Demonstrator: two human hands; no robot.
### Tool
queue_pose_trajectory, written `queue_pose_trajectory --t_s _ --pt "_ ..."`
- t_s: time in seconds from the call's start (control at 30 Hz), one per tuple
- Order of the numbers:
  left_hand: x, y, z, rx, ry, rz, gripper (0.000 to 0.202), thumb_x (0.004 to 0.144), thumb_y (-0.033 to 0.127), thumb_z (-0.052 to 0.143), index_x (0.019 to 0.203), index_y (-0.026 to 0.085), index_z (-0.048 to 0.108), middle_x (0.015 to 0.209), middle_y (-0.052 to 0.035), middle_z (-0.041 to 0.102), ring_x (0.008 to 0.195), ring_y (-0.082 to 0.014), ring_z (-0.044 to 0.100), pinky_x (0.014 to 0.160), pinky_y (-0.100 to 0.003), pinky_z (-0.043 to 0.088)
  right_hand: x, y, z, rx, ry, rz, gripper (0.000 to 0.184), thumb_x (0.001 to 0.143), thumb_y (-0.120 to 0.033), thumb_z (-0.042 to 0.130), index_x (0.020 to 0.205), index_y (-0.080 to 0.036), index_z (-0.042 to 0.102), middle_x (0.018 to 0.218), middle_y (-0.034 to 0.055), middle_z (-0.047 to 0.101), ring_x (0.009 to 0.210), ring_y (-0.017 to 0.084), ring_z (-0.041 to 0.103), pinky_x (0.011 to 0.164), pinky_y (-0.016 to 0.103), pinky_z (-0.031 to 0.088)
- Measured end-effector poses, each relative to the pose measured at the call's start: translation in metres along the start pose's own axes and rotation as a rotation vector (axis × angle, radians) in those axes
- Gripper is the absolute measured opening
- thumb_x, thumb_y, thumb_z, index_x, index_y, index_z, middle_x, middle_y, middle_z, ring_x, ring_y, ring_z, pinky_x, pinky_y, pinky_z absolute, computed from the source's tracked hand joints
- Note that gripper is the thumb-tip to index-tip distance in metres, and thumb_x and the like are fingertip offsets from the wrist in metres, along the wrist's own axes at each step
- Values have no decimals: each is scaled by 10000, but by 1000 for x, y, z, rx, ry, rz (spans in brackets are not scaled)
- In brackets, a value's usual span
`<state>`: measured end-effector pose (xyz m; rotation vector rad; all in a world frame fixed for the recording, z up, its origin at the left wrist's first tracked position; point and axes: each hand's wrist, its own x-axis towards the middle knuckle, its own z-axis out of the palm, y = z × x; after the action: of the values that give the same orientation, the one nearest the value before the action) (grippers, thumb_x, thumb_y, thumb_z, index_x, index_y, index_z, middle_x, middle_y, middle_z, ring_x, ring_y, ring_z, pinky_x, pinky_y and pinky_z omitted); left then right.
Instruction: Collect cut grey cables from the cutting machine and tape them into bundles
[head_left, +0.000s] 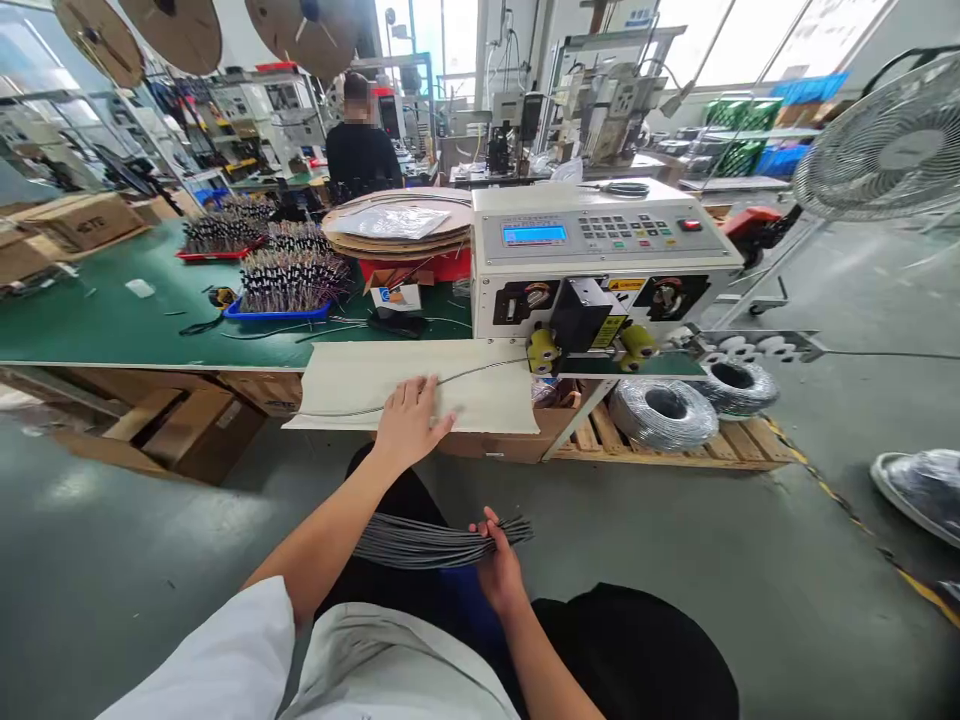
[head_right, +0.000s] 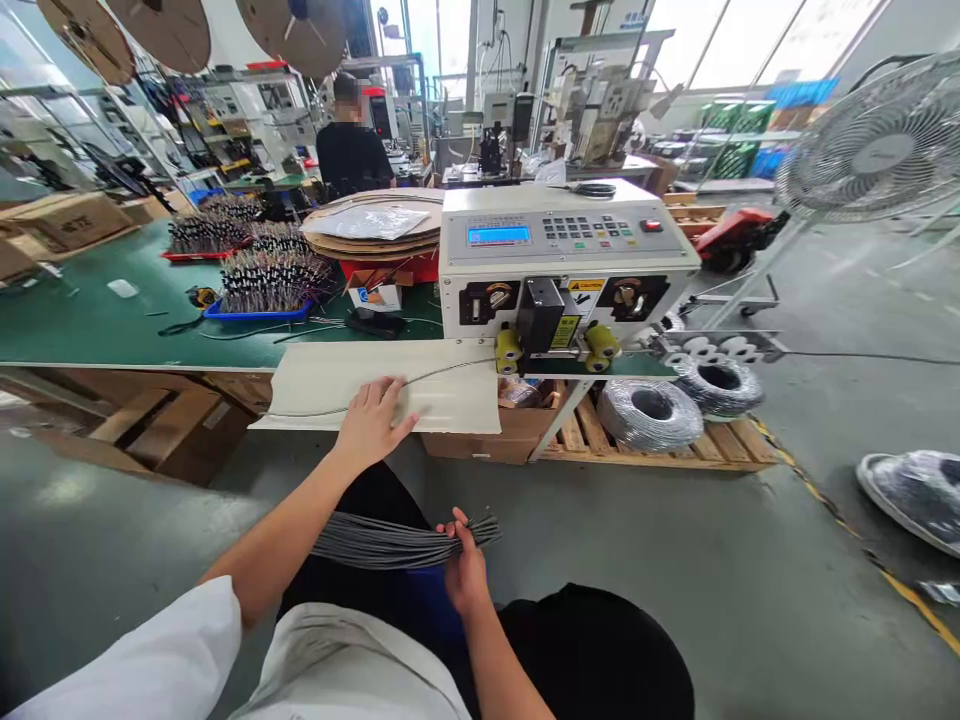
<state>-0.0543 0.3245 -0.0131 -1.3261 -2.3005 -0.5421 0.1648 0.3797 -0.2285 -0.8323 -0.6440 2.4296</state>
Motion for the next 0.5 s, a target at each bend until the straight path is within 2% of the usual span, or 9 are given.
queue_pose_trajectory --t_s 0.17,0.3,0.4,0.5 --pt "-13 -13 -3 27 -37 -8 529 981 522 378 1387 196 474 1283 -157 568 1210 -299 506 931 -409 456 5 1 -1 52 4 40 314 720 -381 793 1018 -319 717 683 -53 617 826 197 690 831 374 545" --pt "-25 -26 -10 -18 -105 101 359 982 475 428 1175 233 609 1103 -89 642 1070 -238 566 884 -370 460 8 2 2 120 7 74 336 712 -336 804 1034 -296 718 710 -54 655 897 194 701 873 361 539" --pt "-39 -38 -9 -62 -53 151 242 978 386 476 1047 230 647 992 -71 664 971 -208 586 883 -363 452 8 2 6 136 14 61 353 710 -320 803 1048 -272 716 842 -21 733 995 202 700 965 379 512" --pt "-63 -41 0 -57 -28 210 192 965 341 512 1015 239 666 946 -66 676 910 -209 597 855 -371 440 7 3 9 131 19 52 373 720 -327 790 1076 -257 707 1028 26 758 1071 216 686 1027 415 481"
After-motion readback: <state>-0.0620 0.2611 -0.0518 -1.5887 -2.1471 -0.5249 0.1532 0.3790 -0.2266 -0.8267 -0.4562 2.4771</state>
